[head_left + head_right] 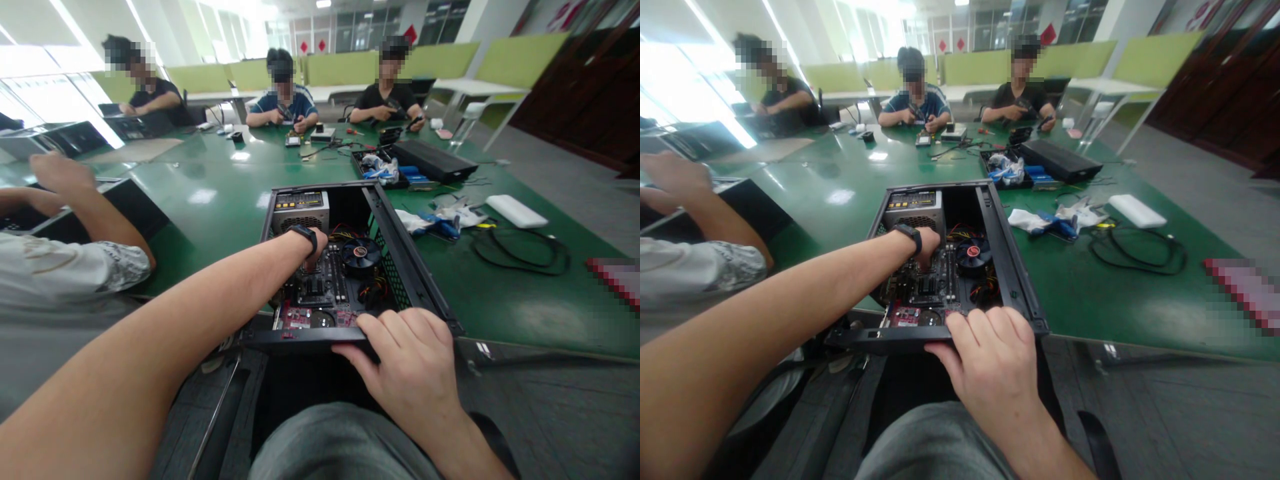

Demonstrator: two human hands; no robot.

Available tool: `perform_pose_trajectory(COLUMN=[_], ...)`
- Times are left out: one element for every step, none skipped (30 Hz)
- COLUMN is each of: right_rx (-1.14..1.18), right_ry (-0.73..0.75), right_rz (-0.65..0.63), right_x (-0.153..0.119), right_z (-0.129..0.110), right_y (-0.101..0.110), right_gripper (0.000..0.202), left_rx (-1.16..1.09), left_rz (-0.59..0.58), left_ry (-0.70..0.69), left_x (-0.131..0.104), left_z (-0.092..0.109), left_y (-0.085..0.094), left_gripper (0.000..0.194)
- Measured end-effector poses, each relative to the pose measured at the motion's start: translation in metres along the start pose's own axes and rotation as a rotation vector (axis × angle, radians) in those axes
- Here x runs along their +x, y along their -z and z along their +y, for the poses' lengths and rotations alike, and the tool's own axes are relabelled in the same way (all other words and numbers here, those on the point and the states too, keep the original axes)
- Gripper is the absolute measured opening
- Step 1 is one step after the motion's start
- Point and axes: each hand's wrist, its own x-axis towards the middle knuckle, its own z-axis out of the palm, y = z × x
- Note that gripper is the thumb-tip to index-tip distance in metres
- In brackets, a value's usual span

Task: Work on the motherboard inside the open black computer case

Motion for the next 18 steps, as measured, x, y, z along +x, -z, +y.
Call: perform_pose_trajectory(right_rx=[0.001,0.000,-0.002,-0.003,-0.002,-0.002,-0.002,-0.001,-0.002,-0.002,-0.003,-0.003,-0.004,-0.006,-0.008,-0.009,-0.009,-0.009], right_ry=[-0.001,-0.001,-0.002,-0.004,-0.007,-0.008,-0.010,-0.010,-0.010,-0.011,-0.011,-0.009,-0.009,-0.008,-0.008,-0.006,-0.005,-0.005], right_rz=[0.002,0.001,-0.003,-0.008,-0.015,-0.019,-0.019,-0.018,-0.018,-0.019,-0.020,-0.019,-0.018,-0.016,-0.014,-0.009,-0.009,-0.010], right_x=[-0.0002,-0.0003,-0.0005,-0.0007,-0.0008,-0.0009,-0.0009,-0.0009,-0.0007,-0.0006,-0.0005,-0.0004,-0.0003,-0.0004,-0.0004,-0.0004,-0.0004,-0.0003], right_z=[0.0000,0.0000,0.0000,0.0000,-0.0001,-0.0001,-0.0001,-0.0002,-0.0002,-0.0002,-0.0002,-0.0002,-0.0001,-0.0001,-0.0001,-0.0002,-0.0003,-0.0004], right_y=[-0.0001,-0.0001,0.0000,0.0002,0.0004,0.0006,0.0008,0.0009,0.0009,0.0008,0.0007,0.0006,0.0006,0.0006,0.0006,0.0007,0.0009,0.0010], right_gripper=[0.026,0.026,0.026,0.025,0.026,0.026,0.026,0.026,0.026,0.026,0.026,0.026,0.026,0.026,0.026,0.026,0.026,0.026], left_rx=[-0.006,-0.013,-0.019,-0.019,-0.012,-0.004,0.002,0.004,0.003,0.001,-0.001,-0.001,0.000,0.001,0.003,0.007,0.013,0.017], left_rz=[0.004,0.007,0.009,0.008,0.005,0.001,0.000,0.002,0.007,0.012,0.015,0.017,0.018,0.019,0.018,0.015,0.011,0.007], left_ry=[0.001,0.003,0.003,0.003,0.004,0.006,0.008,0.008,0.008,0.005,0.001,-0.003,-0.007,-0.008,-0.007,-0.005,-0.005,-0.005], left_x=[0.0009,0.0019,0.0028,0.0035,0.0041,0.0045,0.0048,0.0052,0.0056,0.0061,0.0065,0.0068,0.0068,0.0066,0.0060,0.0052,0.0044,0.0036], left_z=[-0.0001,-0.0003,-0.0003,-0.0003,-0.0003,-0.0003,-0.0004,-0.0005,-0.0008,-0.0012,-0.0016,-0.0019,-0.0021,-0.0021,-0.0020,-0.0017,-0.0015,-0.0012], left_y=[-0.0005,-0.0010,-0.0014,-0.0016,-0.0017,-0.0018,-0.0020,-0.0024,-0.0029,-0.0034,-0.0040,-0.0045,-0.0047,-0.0046,-0.0042,-0.0036,-0.0029,-0.0022], left_gripper=[0.062,0.062,0.063,0.063,0.063,0.063,0.062,0.062,0.063,0.063,0.064,0.064,0.064,0.064,0.064,0.064,0.063,0.063])
